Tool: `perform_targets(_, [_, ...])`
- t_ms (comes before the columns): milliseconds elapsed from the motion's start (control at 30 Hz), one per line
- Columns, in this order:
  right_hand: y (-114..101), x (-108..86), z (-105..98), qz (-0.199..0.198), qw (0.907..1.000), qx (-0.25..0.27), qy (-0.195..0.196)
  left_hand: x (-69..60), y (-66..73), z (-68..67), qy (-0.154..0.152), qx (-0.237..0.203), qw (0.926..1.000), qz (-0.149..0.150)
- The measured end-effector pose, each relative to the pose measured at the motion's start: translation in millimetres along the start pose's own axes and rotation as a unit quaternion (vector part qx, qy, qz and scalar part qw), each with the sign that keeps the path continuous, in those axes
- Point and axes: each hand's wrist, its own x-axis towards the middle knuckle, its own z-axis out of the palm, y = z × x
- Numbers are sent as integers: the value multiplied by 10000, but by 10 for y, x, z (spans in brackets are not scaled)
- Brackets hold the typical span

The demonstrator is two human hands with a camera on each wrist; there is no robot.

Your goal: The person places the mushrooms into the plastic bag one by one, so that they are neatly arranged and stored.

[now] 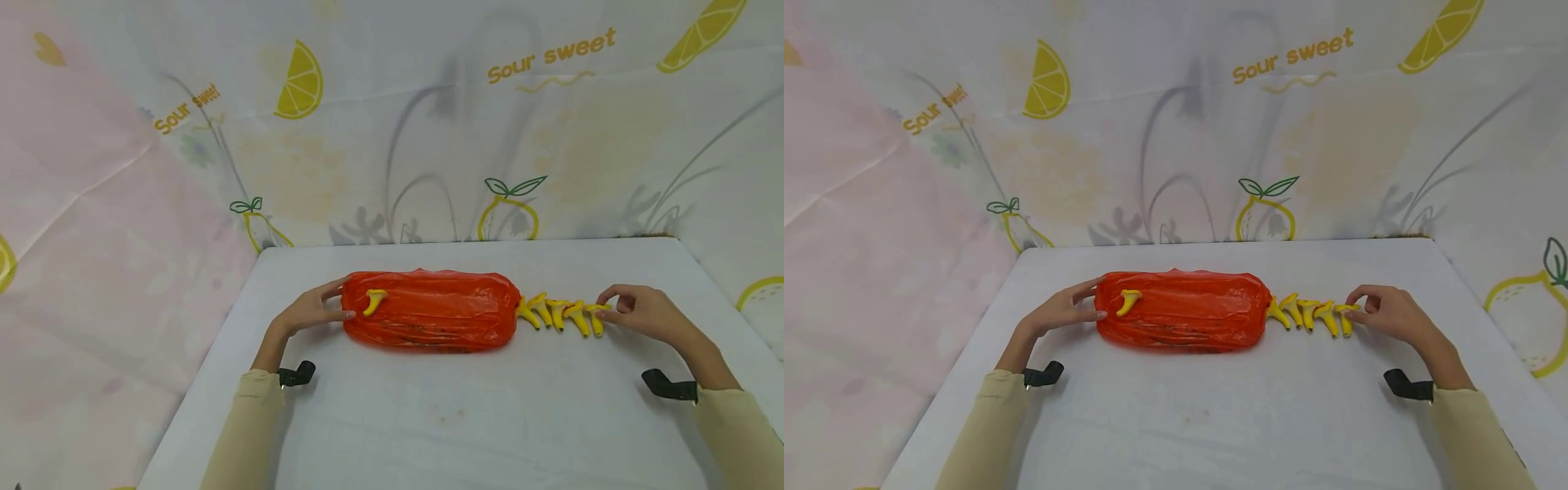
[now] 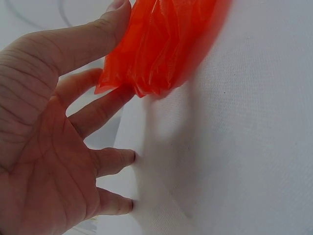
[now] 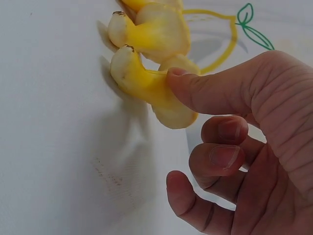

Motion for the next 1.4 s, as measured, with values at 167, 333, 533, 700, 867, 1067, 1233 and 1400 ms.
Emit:
perform_targets(167, [-21,-24,-32,56,10000,39,-33,16,-7,0,-18,9,10000,10])
perform_targets(333, [-31,-33,-87,8,10000,71,56,27,-33,-4,-20,-5,10000,42])
perform_targets(533, [-114,-64,-169,-147,9993,167,310,28,-29,9,-22,-33,10000,23])
perform_targets(700, [-178,-62,-198,-156,9987,244,414,23,-25,5,-19,-46,10000,21])
perform_targets(867, [-231,-55,-223,-117,9981,403,451,21,-13,7,-30,-50,10000,-1])
perform_targets(1067, [-286,-7,-212,-38,9971,587,479,12,-5,-3,23,-23,10000,-20])
perform_targets(1233, [-342,36,-187,-48,9971,555,522,18,-13,-2,-10,-33,10000,-14])
perform_targets(1400, [-417,81,-177,-67,9965,616,563,20,-4,-5,4,-41,10000,16])
